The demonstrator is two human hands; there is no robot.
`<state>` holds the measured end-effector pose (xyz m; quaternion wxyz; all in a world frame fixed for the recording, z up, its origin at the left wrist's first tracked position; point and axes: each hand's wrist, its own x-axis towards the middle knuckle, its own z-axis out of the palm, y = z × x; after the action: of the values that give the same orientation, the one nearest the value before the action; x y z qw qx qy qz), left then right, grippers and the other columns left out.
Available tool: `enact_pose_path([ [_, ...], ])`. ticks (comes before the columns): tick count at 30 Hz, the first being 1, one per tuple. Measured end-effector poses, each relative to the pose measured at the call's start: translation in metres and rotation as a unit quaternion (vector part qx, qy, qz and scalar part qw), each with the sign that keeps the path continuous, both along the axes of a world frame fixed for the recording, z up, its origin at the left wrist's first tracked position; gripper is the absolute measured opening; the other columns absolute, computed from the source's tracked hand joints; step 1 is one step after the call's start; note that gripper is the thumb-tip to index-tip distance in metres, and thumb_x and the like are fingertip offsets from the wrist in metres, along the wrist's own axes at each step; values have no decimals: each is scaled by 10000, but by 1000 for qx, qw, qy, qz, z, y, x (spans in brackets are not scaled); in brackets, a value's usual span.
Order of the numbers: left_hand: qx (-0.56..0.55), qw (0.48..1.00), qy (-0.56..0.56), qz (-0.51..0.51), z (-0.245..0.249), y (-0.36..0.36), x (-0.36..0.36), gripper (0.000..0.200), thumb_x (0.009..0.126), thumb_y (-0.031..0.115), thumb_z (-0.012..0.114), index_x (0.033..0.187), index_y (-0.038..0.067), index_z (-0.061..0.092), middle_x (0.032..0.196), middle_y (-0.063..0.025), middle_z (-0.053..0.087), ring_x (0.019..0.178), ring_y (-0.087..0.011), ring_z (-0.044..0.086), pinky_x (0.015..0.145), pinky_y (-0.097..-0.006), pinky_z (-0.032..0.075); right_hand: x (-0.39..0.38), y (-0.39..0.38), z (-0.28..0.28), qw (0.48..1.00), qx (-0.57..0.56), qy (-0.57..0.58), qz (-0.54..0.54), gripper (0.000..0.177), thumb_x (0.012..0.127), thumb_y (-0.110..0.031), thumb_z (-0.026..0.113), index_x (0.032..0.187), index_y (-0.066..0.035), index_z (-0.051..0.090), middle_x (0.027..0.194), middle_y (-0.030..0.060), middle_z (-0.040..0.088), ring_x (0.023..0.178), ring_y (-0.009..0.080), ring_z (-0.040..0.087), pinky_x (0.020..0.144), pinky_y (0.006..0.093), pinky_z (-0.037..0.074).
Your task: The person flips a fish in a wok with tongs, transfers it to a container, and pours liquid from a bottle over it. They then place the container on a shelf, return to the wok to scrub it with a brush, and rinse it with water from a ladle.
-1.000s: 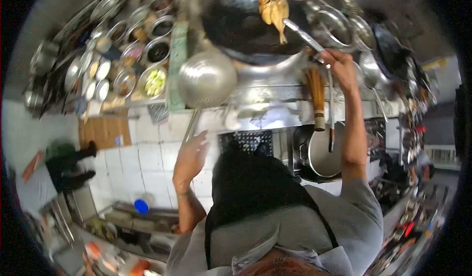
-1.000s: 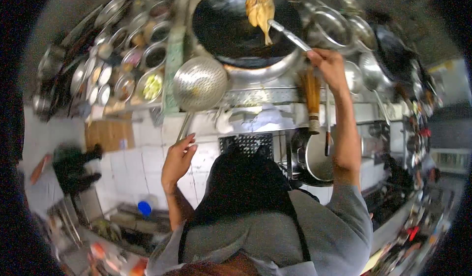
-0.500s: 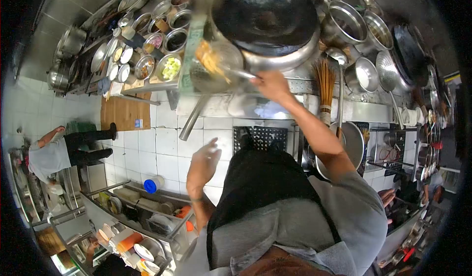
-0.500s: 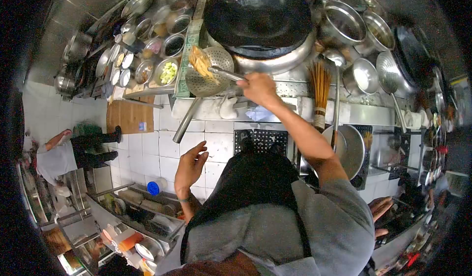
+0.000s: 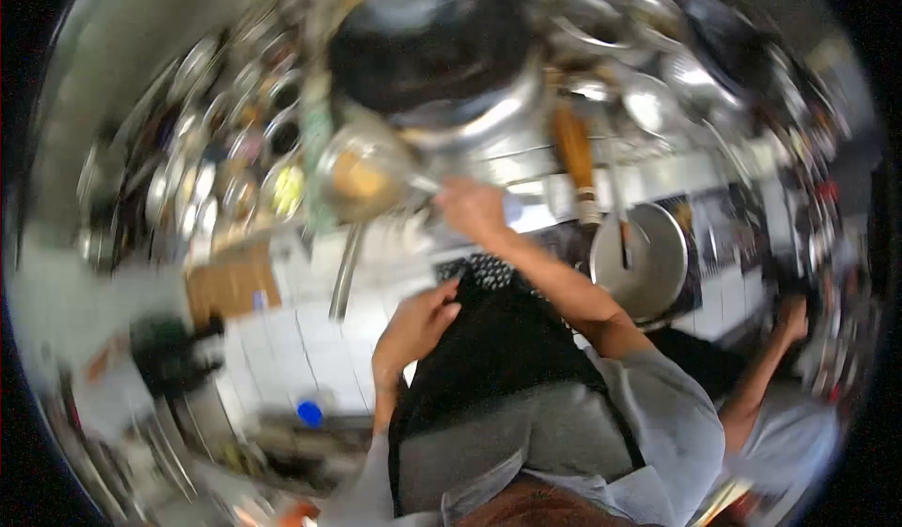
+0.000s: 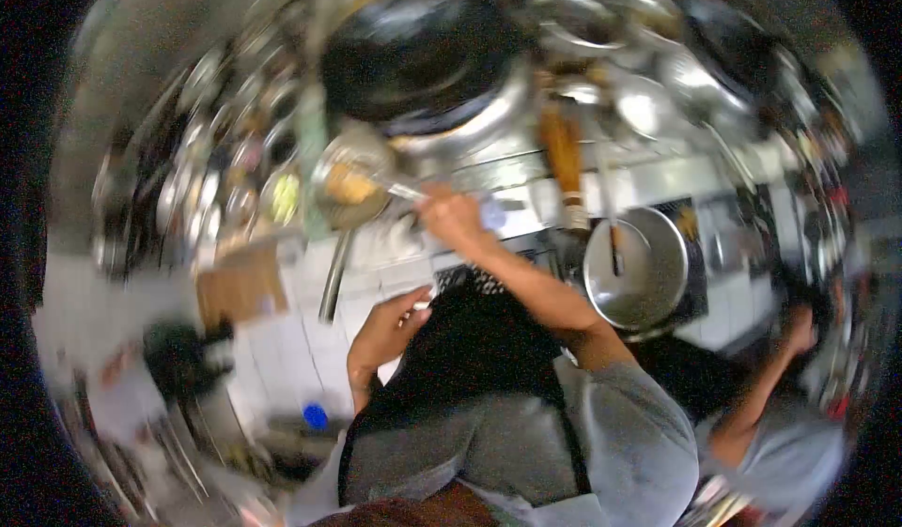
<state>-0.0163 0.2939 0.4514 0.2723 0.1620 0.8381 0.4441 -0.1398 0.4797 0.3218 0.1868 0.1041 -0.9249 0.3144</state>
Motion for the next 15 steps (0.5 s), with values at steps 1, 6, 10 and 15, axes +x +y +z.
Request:
enact_pose_path([
  [1,22,999,0,-23,-6,2,-9,423,944,177,629,1334,30,561,1103,-193,686,931,-312,673,817,-361,523,5,0,10,1000,-6,0,-22,259,860,-259,669,984,-34,703,861,155,695,738,322,678,591,443,542],
  [6,21,979,2,-203,-19,-13,-61,421,945,135,600,1350,25,559,1163,-167,686,955,-217,665,841,-318,514,3,4,23,959,202,-197,-9,120,722,-143,625,808,-68,663,903,96,659,743,289,662,584,427,510],
  [10,93,959,-107,-243,-27,-27,-94,428,950,97,590,1352,-38,531,1170,-184,671,971,-191,642,858,-313,511,-2,-19,-15,986,131,9,-101,156,724,-201,671,824,-84,652,836,70,649,668,262,658,545,433,506],
  [15,91,916,-184,-343,-26,-17,-110,464,978,97,566,1398,-69,464,1190,-199,640,1008,-186,628,905,-312,508,31,-47,-19,984,53,-85,-150,241,834,-324,659,851,-88,617,785,80,639,679,310,659,565,453,504],
])
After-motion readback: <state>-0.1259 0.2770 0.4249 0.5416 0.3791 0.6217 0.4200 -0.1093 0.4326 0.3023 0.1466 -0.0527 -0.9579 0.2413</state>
